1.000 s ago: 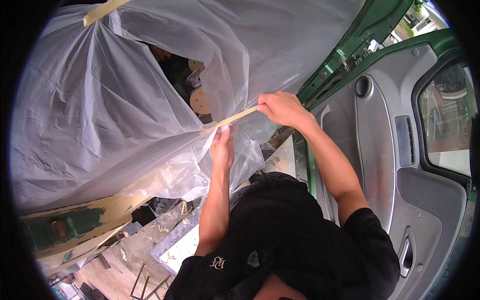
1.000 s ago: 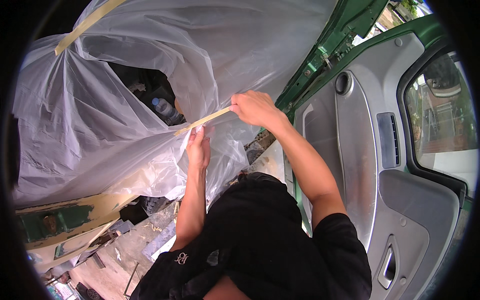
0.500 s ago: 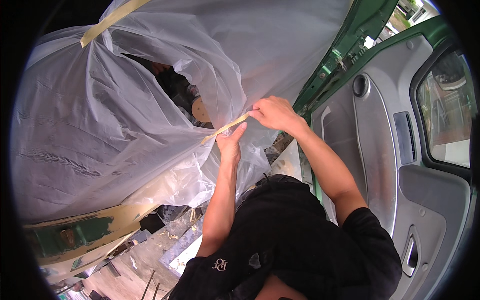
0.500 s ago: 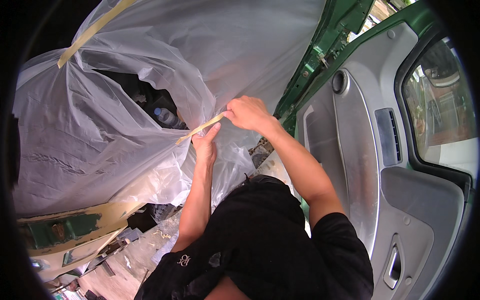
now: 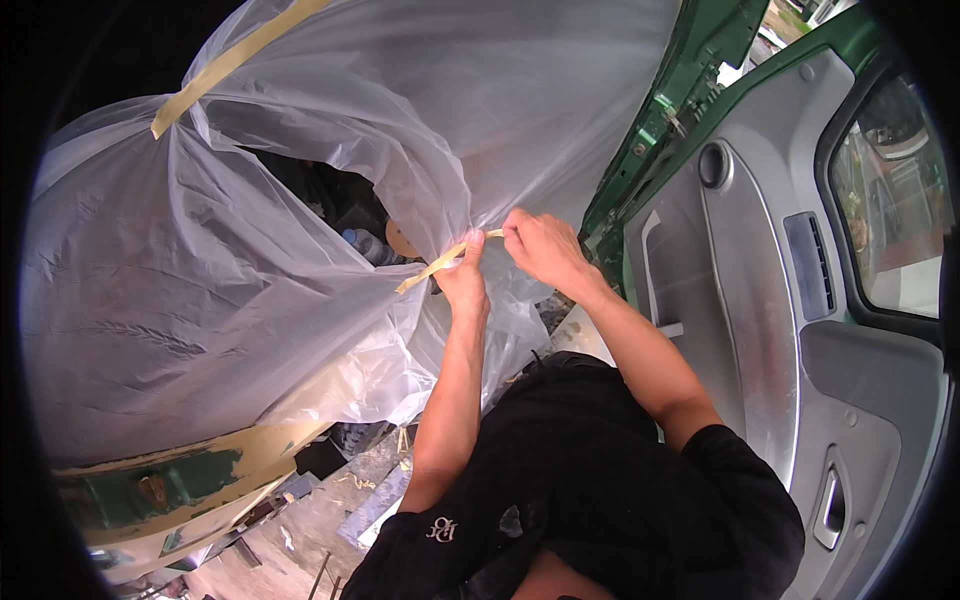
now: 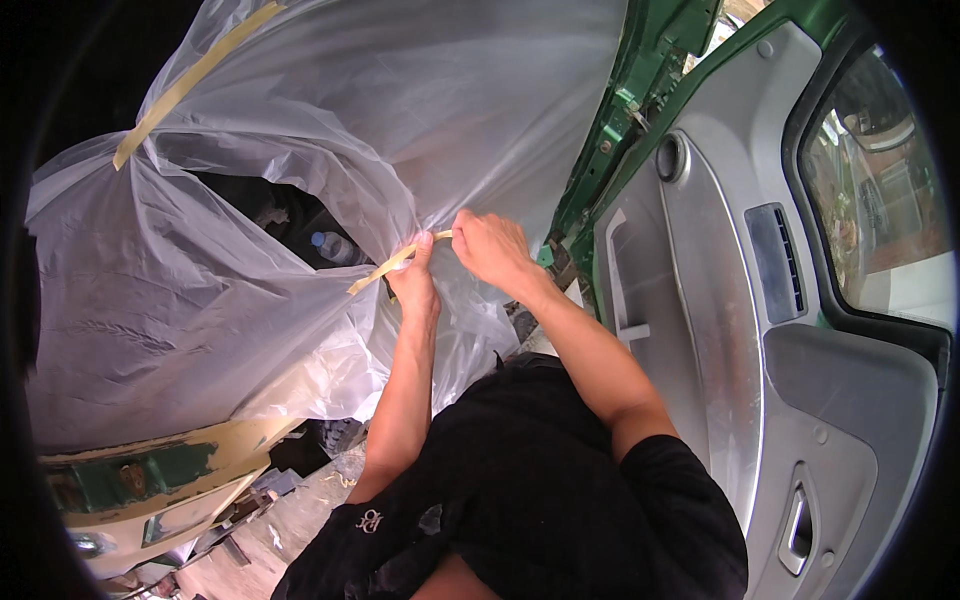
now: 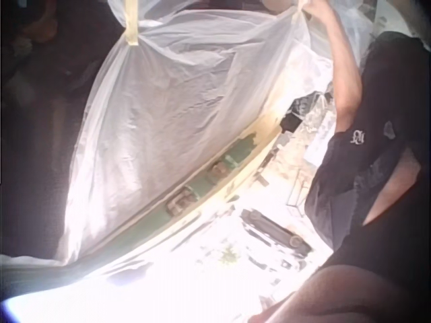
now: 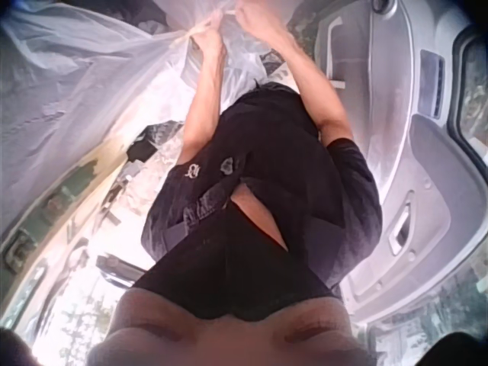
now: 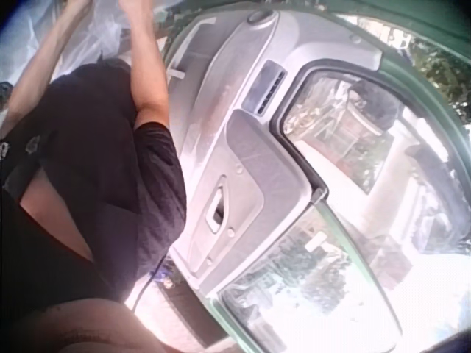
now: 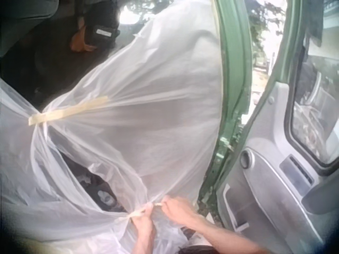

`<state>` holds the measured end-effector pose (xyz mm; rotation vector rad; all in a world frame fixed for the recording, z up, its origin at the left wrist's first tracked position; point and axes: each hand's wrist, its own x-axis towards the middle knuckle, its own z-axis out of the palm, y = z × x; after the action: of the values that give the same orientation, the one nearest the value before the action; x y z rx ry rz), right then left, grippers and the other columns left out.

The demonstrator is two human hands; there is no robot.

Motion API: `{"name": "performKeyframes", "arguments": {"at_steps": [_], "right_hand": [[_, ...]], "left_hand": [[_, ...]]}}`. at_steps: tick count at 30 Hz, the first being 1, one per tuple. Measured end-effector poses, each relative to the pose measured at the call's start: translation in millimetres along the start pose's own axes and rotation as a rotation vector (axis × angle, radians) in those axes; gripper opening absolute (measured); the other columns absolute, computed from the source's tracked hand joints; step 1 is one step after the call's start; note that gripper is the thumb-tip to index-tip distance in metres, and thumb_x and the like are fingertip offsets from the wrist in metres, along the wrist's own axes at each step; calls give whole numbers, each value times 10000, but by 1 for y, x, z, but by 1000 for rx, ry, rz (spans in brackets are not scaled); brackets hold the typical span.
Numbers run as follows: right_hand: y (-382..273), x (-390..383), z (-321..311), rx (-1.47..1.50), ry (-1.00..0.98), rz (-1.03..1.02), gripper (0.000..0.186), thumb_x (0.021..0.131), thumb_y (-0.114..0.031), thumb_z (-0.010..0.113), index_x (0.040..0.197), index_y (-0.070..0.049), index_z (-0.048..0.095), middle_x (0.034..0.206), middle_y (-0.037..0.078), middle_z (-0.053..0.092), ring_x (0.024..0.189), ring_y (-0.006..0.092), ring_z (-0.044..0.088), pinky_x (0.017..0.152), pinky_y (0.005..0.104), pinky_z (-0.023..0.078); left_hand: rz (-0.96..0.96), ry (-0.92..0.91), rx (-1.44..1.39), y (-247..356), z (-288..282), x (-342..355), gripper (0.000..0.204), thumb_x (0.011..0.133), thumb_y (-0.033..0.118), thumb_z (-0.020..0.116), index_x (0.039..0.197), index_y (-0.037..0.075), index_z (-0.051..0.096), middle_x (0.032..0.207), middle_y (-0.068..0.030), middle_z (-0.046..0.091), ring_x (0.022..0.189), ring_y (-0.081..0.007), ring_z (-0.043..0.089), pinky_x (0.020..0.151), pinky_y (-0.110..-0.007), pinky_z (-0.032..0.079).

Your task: The person applies masking tape along the interior door frame and roofline of a green vehicle, then secures a large plastic sheet over the cabin to protect surfaces. The person uses both hands to smooth the tape and adjust the plastic sheet.

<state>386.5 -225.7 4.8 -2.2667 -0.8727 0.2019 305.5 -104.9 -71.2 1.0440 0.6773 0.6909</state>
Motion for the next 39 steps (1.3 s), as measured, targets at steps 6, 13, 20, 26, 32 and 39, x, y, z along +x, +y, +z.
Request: {"name": "performKeyframes", "arguments": {"at_steps": [6, 13, 20, 26, 32, 39], "right_hand": [[2, 6, 24, 577, 196, 388, 222, 999, -211, 566, 1013, 0, 633, 655, 116, 706, 490, 215, 634, 536, 364, 512], [18, -13, 16, 654, 178, 378, 424, 994, -191, 663, 1325, 30, 519, 773, 106, 731, 507, 104, 569, 498, 276, 466], [94, -92, 50, 411, -40, 590, 679, 911, -54, 680, 1518, -1, 378, 933, 139, 757, 593, 190, 697, 640, 331, 563], [217, -172, 197, 301, -274, 745, 850, 790, -155, 794, 1540, -61, 406, 1104, 194, 733, 887, 284, 742, 862, 389, 573], [182, -215, 264, 409, -139, 1007, 1004, 673, -348, 935, 1473, 2, 439, 1405, 202, 589, 1309, 295, 564, 1108, 415, 442], [140, -181, 306, 1656, 266, 1283, 539, 855, -174, 811, 1309, -12, 570, 1186, 93, 670, 1073, 253, 668, 910, 408, 556]], "left_hand": [[-28, 27, -81, -3, 3, 4, 314, 883, 97, 824, 1138, -20, 682, 1081, -72, 695, 1002, -167, 631, 945, -314, 479], [-25, -164, 69, 21, -4, 1, 422, 853, 81, 841, 1215, -14, 646, 1134, -72, 683, 1055, -166, 622, 970, -317, 467], [42, -925, 1711, -85, -148, -84, 749, 856, 242, 764, 1519, 97, 447, 1583, -250, 375, 1485, -380, 341, 1195, -544, 294], [608, -1496, 2248, -153, -233, -115, 746, 962, 260, 558, 1632, 182, 237, 1672, -257, 171, 1563, -434, 113, 1234, -654, 114], [341, -1603, 2098, -160, -256, -69, 506, 888, 191, 595, 1381, 86, 563, 1245, -193, 626, 1243, -391, 539, 1081, -482, 412], [239, -978, 1356, -12, -157, -112, 366, 748, -119, 583, 1069, 12, 700, 928, -157, 699, 912, -346, 672, 811, -415, 555]]}}
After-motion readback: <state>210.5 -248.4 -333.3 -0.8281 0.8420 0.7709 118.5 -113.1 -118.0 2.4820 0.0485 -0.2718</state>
